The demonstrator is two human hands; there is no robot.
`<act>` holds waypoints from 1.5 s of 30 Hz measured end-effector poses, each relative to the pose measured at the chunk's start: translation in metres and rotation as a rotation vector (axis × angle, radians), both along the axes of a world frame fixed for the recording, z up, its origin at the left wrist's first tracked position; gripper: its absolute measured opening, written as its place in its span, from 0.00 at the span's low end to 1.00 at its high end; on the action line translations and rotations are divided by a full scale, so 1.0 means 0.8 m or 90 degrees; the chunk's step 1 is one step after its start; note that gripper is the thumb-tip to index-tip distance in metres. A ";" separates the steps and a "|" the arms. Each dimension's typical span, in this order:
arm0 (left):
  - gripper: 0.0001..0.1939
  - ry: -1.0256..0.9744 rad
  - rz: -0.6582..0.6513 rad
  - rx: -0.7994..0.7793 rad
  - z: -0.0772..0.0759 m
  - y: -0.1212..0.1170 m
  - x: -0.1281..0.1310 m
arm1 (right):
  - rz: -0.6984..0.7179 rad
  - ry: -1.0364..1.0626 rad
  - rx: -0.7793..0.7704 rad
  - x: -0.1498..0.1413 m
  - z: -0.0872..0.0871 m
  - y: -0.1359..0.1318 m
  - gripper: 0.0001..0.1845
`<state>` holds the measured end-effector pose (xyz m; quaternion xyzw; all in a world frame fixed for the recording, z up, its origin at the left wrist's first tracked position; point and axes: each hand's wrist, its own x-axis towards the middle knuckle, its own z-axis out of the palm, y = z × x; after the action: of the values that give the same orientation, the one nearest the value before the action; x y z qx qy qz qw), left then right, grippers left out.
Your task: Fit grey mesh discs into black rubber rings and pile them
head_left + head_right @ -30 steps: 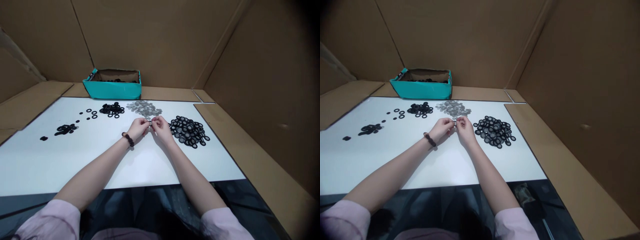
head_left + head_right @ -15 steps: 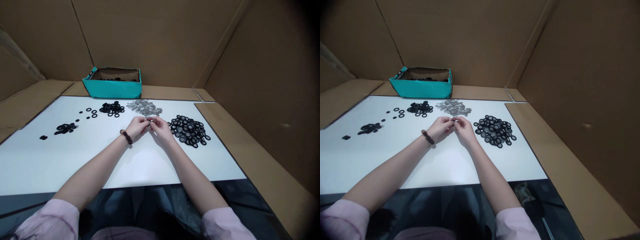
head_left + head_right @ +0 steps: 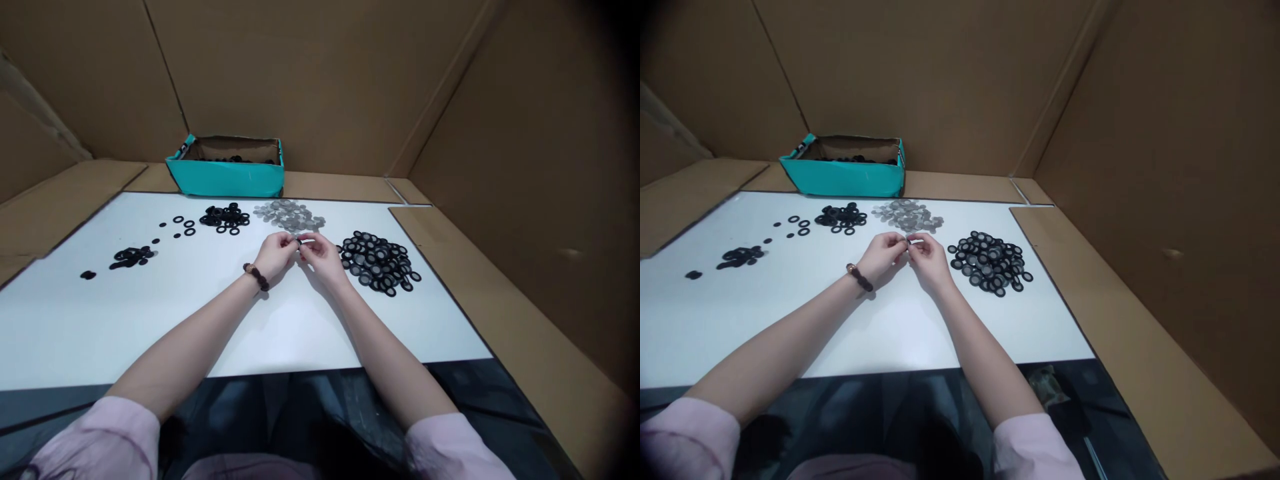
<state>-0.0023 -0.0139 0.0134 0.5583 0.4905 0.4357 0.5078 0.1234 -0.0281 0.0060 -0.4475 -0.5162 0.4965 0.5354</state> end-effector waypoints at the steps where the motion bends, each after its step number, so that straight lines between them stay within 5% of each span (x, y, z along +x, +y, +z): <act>1: 0.08 -0.004 -0.020 -0.007 -0.001 0.000 -0.002 | 0.015 -0.008 -0.011 0.002 0.000 0.001 0.12; 6: 0.08 -0.028 -0.208 -0.067 -0.005 0.000 -0.006 | 0.112 -0.057 -0.054 0.016 0.005 0.003 0.09; 11: 0.12 -0.047 -0.089 -0.033 -0.009 0.002 -0.001 | 0.075 -0.009 -0.059 0.012 0.003 0.003 0.13; 16: 0.08 -0.082 -0.186 -0.089 -0.009 0.001 0.000 | 0.116 -0.071 -0.053 0.013 0.004 0.004 0.06; 21: 0.11 -0.087 -0.109 -0.091 -0.005 0.001 -0.003 | 0.107 -0.032 -0.067 0.014 0.006 0.002 0.12; 27: 0.08 -0.101 -0.175 -0.137 0.002 -0.004 -0.002 | 0.164 -0.071 -0.080 0.016 0.011 0.001 0.07; 31: 0.12 -0.118 -0.118 -0.116 -0.001 -0.002 -0.001 | 0.096 -0.033 -0.080 0.013 0.009 0.000 0.12; 35: 0.11 -0.111 -0.222 -0.138 -0.003 -0.001 -0.004 | 0.095 -0.075 -0.068 0.012 0.006 0.002 0.06; 41: 0.06 -0.169 -0.189 -0.136 -0.001 -0.001 -0.004 | 0.135 -0.062 -0.050 0.015 0.004 0.003 0.10; 45: 0.11 -0.167 -0.222 -0.160 0.000 0.001 -0.006 | 0.051 -0.028 -0.025 0.004 -0.005 0.003 0.12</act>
<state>-0.0071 -0.0130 0.0131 0.5057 0.3674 0.3457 0.6999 0.1268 -0.0260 0.0020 -0.4478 -0.5355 0.5176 0.4948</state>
